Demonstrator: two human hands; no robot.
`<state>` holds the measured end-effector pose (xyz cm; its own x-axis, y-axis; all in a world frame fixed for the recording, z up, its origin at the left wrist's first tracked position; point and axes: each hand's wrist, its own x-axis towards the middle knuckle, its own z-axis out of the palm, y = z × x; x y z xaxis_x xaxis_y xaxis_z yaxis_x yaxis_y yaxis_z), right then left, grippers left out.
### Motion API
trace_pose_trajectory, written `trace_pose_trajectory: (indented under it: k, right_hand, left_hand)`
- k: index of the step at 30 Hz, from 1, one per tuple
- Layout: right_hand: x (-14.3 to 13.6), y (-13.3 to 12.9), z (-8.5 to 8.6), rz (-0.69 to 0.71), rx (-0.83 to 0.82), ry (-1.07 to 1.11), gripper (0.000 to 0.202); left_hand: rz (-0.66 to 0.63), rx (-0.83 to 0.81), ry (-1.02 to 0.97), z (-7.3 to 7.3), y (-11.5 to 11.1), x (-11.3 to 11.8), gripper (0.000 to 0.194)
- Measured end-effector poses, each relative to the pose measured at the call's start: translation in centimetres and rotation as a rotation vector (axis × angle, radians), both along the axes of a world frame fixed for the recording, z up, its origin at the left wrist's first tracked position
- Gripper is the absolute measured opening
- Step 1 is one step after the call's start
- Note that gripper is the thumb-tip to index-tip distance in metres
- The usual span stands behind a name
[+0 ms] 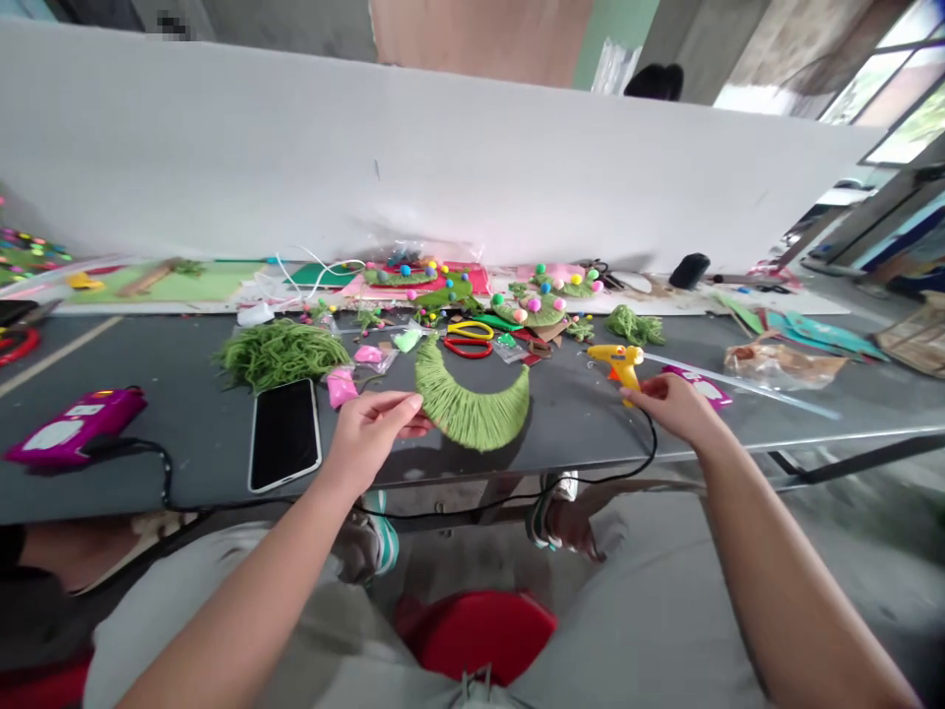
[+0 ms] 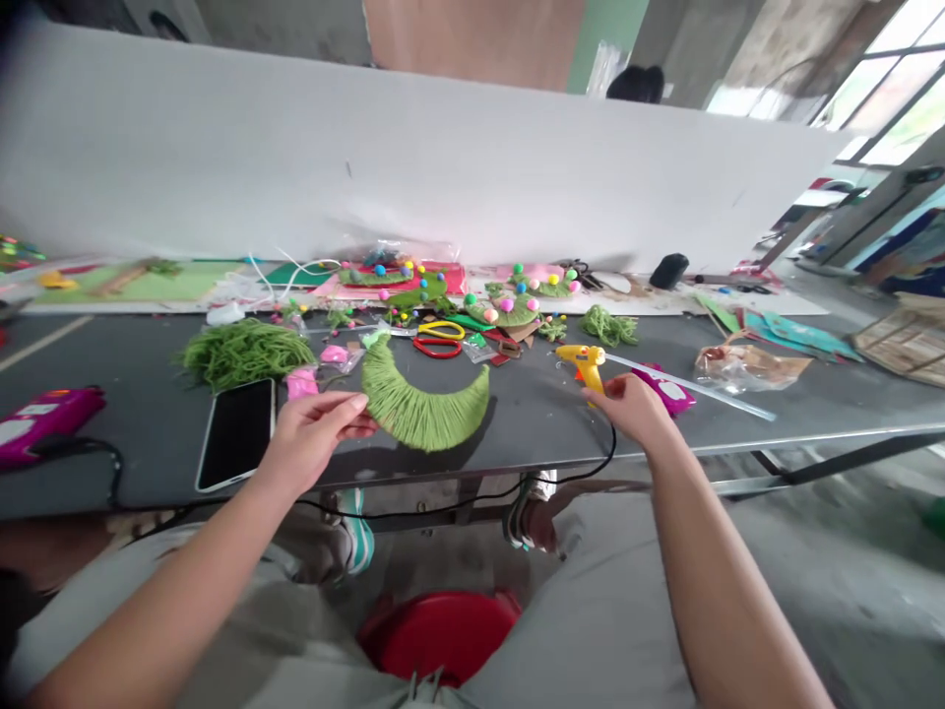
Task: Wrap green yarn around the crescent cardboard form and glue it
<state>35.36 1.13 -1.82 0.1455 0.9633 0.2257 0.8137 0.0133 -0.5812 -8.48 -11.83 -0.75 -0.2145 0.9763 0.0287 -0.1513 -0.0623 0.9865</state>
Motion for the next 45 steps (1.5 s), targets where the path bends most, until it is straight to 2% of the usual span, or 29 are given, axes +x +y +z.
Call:
trace_pose_trajectory:
  k: [2, 4, 8, 11, 15, 20, 25, 29, 37, 45]
  right_hand:
    - [-0.3, -2.7, 0.0, -0.037, -0.020, 0.109, 0.047]
    - [-1.7, -5.6, -0.3, -0.010, -0.049, 0.255, 0.047]
    - [-6.8, -9.9, -1.0, 0.227, -0.184, 0.591, 0.053]
    - [-10.9, -11.1, -1.3, 0.378, -0.276, 0.770, 0.055]
    - [-14.1, -10.6, -1.8, 0.415, -0.298, 0.942, 0.050]
    - [-15.5, -8.8, -2.3, 0.466, -0.256, 1.072, 0.052]
    - [-15.9, -6.7, -2.3, 0.503, -0.269, 1.118, 0.050]
    - [-16.0, -5.9, -2.5, 0.498, -0.271, 1.129, 0.049]
    - [-15.9, -5.9, -3.2, 0.450, -0.163, 1.162, 0.043]
    - [-15.6, -6.2, -3.3, 0.426, -0.173, 1.212, 0.031]
  left_hand:
    - [0.006, 0.014, -0.010, -0.1, -0.3, 0.2, 0.027]
    - [0.011, 0.030, -0.023, -0.2, -0.5, 0.4, 0.031]
    - [0.029, 0.062, -0.061, -0.4, -0.9, 1.2, 0.032]
    - [0.051, 0.076, -0.095, -0.9, -1.4, 1.8, 0.032]
    - [0.076, 0.075, -0.124, -2.1, -1.9, 2.5, 0.035]
    - [0.096, 0.093, -0.118, -3.1, -1.3, 2.8, 0.040]
    - [0.120, 0.135, -0.097, -3.6, 0.1, 2.6, 0.040]
    - [0.116, 0.159, -0.061, -3.8, 0.2, 2.6, 0.037]
    - [0.065, 0.120, 0.010, -3.9, -0.1, 2.5, 0.040]
    - [0.061, 0.077, 0.020, -4.1, 0.0, 2.4, 0.041]
